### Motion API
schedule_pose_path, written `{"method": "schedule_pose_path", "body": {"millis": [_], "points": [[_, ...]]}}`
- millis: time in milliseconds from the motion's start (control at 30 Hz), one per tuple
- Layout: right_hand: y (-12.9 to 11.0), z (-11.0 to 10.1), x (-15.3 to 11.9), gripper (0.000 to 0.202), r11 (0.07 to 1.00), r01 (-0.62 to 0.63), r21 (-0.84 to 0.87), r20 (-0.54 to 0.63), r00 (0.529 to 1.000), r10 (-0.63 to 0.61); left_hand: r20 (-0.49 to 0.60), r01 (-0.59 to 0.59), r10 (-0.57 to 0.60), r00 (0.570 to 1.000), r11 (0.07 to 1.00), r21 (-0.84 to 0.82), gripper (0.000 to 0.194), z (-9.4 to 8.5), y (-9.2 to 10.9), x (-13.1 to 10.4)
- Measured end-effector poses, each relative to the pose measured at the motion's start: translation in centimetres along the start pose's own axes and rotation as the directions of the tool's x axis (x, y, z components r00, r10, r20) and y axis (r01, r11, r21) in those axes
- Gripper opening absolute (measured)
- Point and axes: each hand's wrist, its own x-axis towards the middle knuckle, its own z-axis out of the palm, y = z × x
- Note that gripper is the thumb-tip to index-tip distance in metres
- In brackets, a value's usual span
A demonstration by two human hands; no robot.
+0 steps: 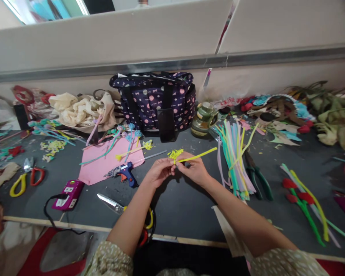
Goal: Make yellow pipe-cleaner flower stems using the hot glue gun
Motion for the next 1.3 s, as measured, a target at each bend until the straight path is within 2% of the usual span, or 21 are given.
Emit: {"method": "schedule_pose_path", "body": {"millis": [100,200,333,433,533,600,667,767,833,900,1067,1300], "points": [[-0.5,-0.1,0.0,0.012,0.999,-0.034,0.023,0.054,0.998,0.033,0.036,0.034,-0.033,0.999,0.999,-0.030,0.016,-0.3,-0.1,0.0],[-0.5,-0.1,0.1,0.010,0.995,-0.070,0.067,0.050,0.997,0.066,0.036,0.007,-0.005,0.999,0.999,-0.046,0.017,-0.2,-0.2,0.1],[0.1,0.1,0.3,0.013,0.952,-0.216,0.218,0.018,0.976,0.218,-0.073,-0.101,0.100,0.992,0.995,-0.018,0.017,0.1,-0.4,0.3],[0.6,0.1,0.4,0.019,0.888,-0.344,0.306,0.061,0.937,0.343,-0.179,-0.238,0.248,0.952,0.968,0.076,0.016,0.4,-0.5,0.3],[0.8,0.1,0.4,0.024,0.822,-0.431,0.372,0.094,0.899,0.428,-0.223,-0.334,0.384,0.896,0.913,0.232,0.012,0.5,-0.6,0.2],[0.8,0.1,0.4,0.030,0.764,-0.501,0.407,0.122,0.859,0.498,-0.228,-0.364,0.456,0.860,0.862,0.352,0.011,0.6,-0.8,0.1],[0.8,0.1,0.4,0.033,0.710,-0.556,0.432,0.147,0.820,0.553,-0.199,-0.404,0.551,0.810,0.771,0.492,0.011,0.7,-0.9,-0.1],[0.8,0.1,0.5,0.033,0.667,-0.591,0.454,0.181,0.794,0.581,-0.060,-0.472,0.692,0.720,0.551,0.688,0.010,1.0,-1.1,-0.4],[0.7,0.1,0.5,0.030,0.662,-0.595,0.456,0.187,0.791,0.582,0.029,-0.500,0.729,0.684,0.439,0.747,0.012,1.1,-1.1,-0.5],[0.6,0.1,0.5,0.028,0.665,-0.590,0.458,0.180,0.794,0.580,0.048,-0.503,0.723,0.690,0.431,0.749,0.013,1.2,-1.0,-0.6],[0.4,0.2,0.5,0.025,0.671,-0.570,0.474,0.163,0.806,0.569,-0.070,-0.426,0.605,0.793,0.633,0.646,0.012,0.7,-1.2,-0.2],[0.5,0.2,0.4,0.023,0.688,-0.549,0.474,0.151,0.820,0.552,-0.088,-0.412,0.567,0.819,0.687,0.599,0.014,0.4,-1.5,0.0]]}}
